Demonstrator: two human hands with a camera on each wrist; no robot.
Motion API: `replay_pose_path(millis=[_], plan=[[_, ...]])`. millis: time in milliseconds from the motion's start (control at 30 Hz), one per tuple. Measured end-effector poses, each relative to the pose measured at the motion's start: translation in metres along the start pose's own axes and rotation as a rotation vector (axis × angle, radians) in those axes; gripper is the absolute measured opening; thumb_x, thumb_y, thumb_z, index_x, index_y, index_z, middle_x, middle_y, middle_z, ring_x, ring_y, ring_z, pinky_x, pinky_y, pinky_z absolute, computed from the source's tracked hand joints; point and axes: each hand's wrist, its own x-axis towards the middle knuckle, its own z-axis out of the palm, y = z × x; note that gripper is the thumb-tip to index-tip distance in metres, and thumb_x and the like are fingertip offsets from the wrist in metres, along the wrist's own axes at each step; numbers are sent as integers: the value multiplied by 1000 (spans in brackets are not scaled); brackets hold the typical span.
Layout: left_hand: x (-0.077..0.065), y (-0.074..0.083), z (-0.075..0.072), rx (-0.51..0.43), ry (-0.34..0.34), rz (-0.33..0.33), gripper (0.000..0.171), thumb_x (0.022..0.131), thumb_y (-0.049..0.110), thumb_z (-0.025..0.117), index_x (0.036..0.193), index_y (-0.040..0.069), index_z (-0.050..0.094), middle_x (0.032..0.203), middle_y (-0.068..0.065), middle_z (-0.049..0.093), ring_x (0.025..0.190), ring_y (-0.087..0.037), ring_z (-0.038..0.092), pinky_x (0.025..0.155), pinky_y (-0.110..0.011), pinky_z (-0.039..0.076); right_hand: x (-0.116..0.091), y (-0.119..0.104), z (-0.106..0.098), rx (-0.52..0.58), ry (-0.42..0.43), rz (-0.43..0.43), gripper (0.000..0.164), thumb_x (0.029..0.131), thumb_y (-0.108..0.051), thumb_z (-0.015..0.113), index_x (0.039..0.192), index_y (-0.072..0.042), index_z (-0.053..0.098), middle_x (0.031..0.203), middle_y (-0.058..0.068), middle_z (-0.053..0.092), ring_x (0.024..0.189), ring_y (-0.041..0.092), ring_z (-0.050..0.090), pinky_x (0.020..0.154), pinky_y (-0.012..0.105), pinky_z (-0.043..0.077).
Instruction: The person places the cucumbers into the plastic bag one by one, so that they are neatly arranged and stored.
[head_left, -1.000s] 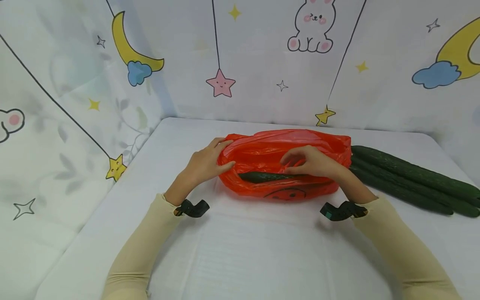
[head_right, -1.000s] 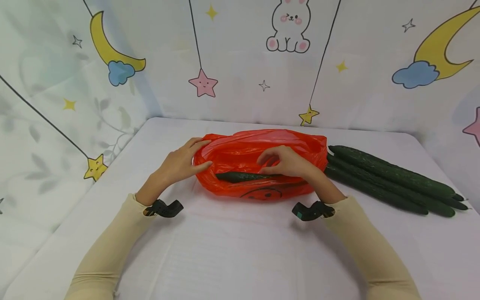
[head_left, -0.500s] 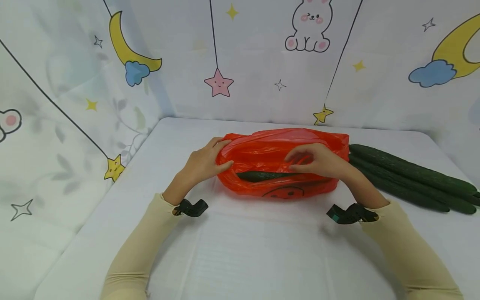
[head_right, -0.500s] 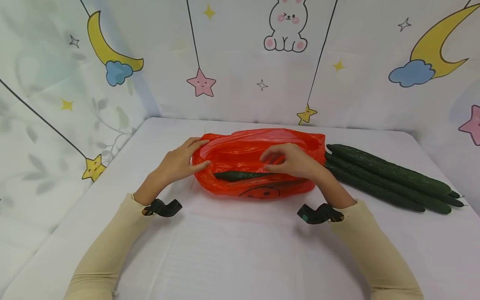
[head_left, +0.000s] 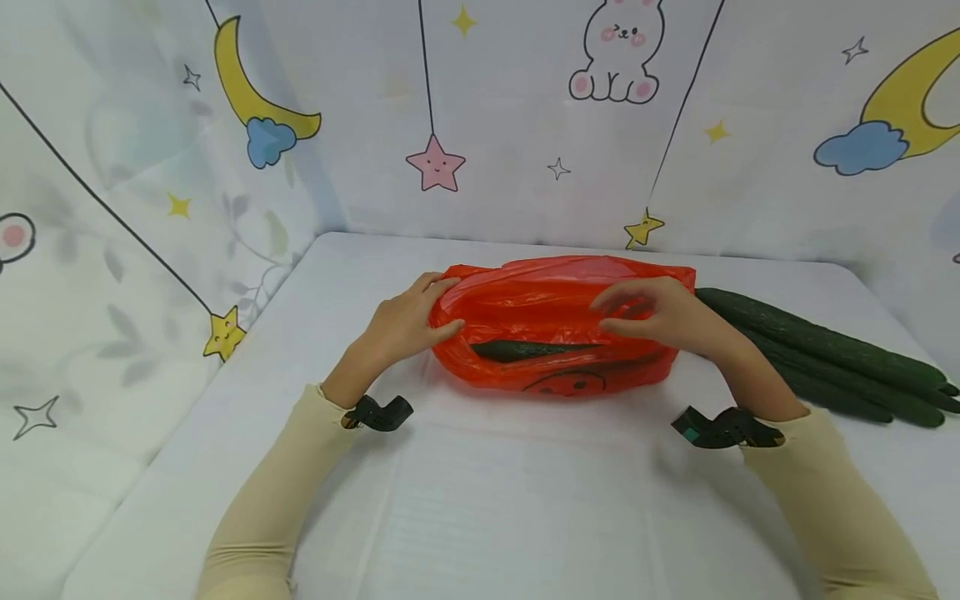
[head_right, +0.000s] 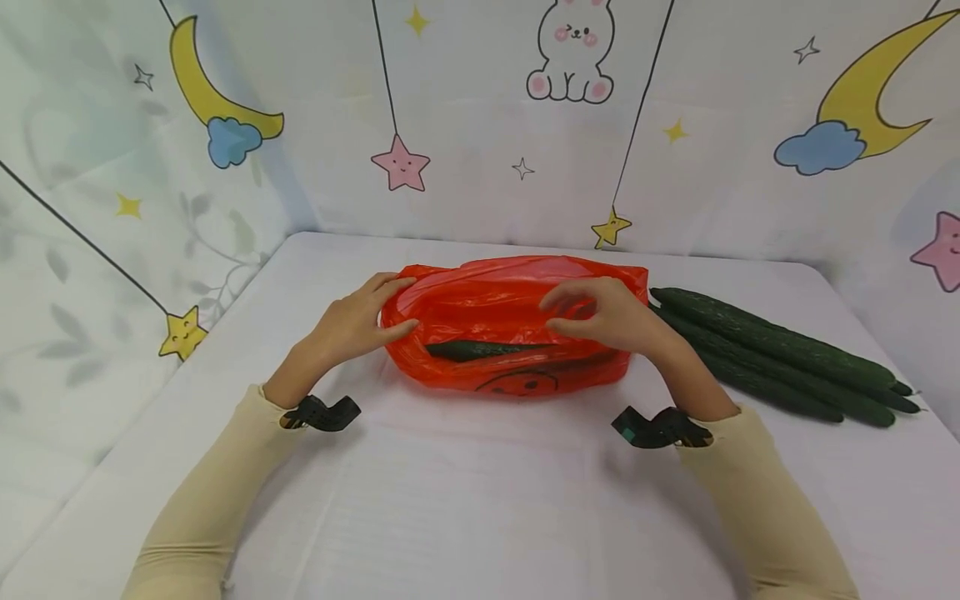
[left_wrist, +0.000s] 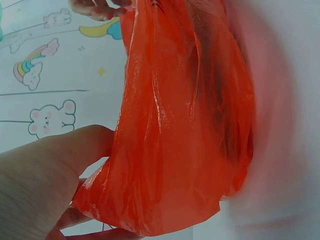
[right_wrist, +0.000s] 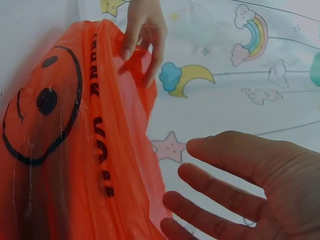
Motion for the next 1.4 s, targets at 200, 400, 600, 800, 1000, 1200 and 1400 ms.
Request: replay_pose_path(millis=[200, 400, 600, 800, 1000, 1200, 1400], plan=[[1, -1, 1, -2, -1, 4, 66, 92, 40, 64, 147, 11, 42, 146, -13, 42, 108, -33, 62, 79, -52, 56, -8, 8, -9, -19, 80, -72, 19, 88, -7, 71, 107, -10, 71, 98, 1, 70, 91, 8, 59, 80, 21, 51], [0, -2, 2, 1, -4, 5, 66, 92, 40, 63, 147, 11, 42, 146, -12, 42, 109, -33, 61, 80, -53, 56, -19, 13, -17, 12, 127, -51, 22, 87, -5, 72, 108, -12, 72, 101, -10, 69, 94, 6, 59, 76, 15, 50], [1, -2, 3, 7, -4, 6, 66, 92, 40, 63, 147, 11, 42, 146, -13, 42, 106, -33, 63, 80, -52, 56, -28, 18, -25, 25, 132, -51, 23, 86, -1, 71, 108, -8, 71, 103, -8, 67, 97, 7, 57, 75, 15, 50], [2, -3, 4, 14, -4, 5, 66, 92, 39, 64, 147, 11, 42, 147, -12, 41, 104, -33, 64, 79, -51, 57, -35, 28, -31, 32, 133, -109, 28, 83, 5, 72, 109, -5, 70, 99, -6, 65, 91, 5, 57, 73, 13, 50], [2, -3, 4, 12, -2, 5, 66, 91, 39, 64, 147, 10, 42, 147, -13, 42, 104, -33, 64, 79, -51, 57, -43, 41, -35, 19, 171, -107, 30, 82, 9, 71, 109, -4, 69, 98, -7, 65, 88, 4, 57, 75, 9, 49], [2, -2, 4, 9, -2, 7, 66, 91, 39, 64, 146, 10, 43, 146, -12, 42, 104, -33, 64, 79, -50, 57, -53, 51, -40, 20, 213, -13, 28, 83, 6, 71, 109, -4, 69, 100, -10, 66, 93, 2, 58, 76, 8, 49], [1, -2, 3, 9, -7, 5, 66, 91, 39, 64, 147, 10, 42, 146, -12, 42, 103, -33, 64, 78, -50, 57, -61, 59, -46, 22, 245, 55, 27, 86, 3, 70, 112, -3, 69, 102, -10, 67, 97, 1, 57, 78, 6, 47]])
